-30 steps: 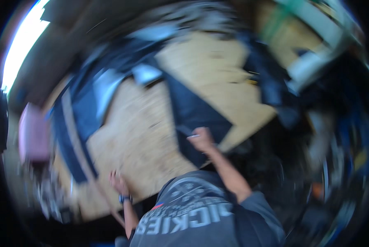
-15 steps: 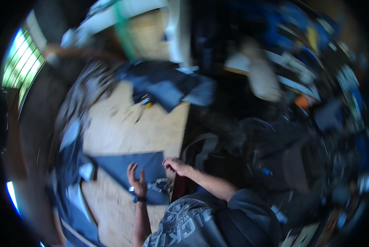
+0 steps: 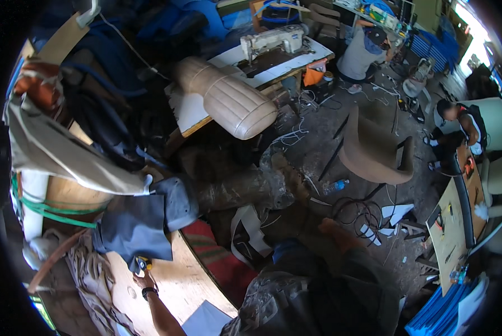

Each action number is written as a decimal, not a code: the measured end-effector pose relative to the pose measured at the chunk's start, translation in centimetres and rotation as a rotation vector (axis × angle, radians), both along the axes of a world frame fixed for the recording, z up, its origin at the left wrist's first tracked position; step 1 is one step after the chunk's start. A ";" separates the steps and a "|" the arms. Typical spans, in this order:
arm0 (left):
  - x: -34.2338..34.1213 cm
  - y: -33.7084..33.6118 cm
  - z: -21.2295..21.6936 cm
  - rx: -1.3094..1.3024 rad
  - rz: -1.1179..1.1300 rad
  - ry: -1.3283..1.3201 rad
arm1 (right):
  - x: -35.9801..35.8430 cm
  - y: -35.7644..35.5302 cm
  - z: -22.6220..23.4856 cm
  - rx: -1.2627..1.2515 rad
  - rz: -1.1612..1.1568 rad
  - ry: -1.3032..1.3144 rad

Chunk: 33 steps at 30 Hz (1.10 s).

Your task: The recorder uses scissors to cut a specific rectangular piece from a larger sheet of black upholstery material, then uses a tape measure to check dimensions against a motorcycle-style seat.

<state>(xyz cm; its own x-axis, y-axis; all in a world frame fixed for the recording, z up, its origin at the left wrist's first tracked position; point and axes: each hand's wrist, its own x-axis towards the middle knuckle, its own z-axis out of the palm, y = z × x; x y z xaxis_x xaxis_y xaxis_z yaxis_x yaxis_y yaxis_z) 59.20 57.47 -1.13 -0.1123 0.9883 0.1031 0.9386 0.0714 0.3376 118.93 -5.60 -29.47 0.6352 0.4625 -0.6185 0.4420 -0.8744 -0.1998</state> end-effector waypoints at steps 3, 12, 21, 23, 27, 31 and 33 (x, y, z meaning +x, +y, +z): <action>-0.7 2.7 -1.7 -0.180 -0.128 -0.183 | 2.6 -9.8 -5.1 -0.007 0.037 -0.085; 6.0 5.4 -3.4 -0.117 -0.096 -0.098 | -4.0 -4.7 0.4 0.217 -0.175 0.187; 2.6 0.3 -5.6 -0.063 0.134 -0.865 | 1.7 -1.6 6.5 0.356 -0.038 -0.066; 7.7 -3.9 -3.4 -0.053 0.330 -0.943 | 4.0 -1.7 6.9 0.315 -0.343 -0.032; 10.5 -13.7 -1.3 0.094 0.011 -0.981 | 10.8 0.9 3.7 0.361 -0.063 -0.046; 16.7 -24.4 -8.5 0.074 -0.297 -0.650 | 19.8 6.5 0.7 0.373 -0.322 0.020; 22.5 -28.4 -8.5 -0.008 -0.266 -0.421 | 23.2 9.9 1.1 0.448 -0.268 -0.002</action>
<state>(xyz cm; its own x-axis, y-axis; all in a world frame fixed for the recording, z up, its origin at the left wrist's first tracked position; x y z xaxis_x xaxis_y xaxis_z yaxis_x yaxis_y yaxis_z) 81.75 29.09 -9.62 0.1131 0.9890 0.0954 0.7069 -0.1476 0.6918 142.16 4.25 -28.33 0.7686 0.5023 -0.3961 0.2146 -0.7859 -0.5800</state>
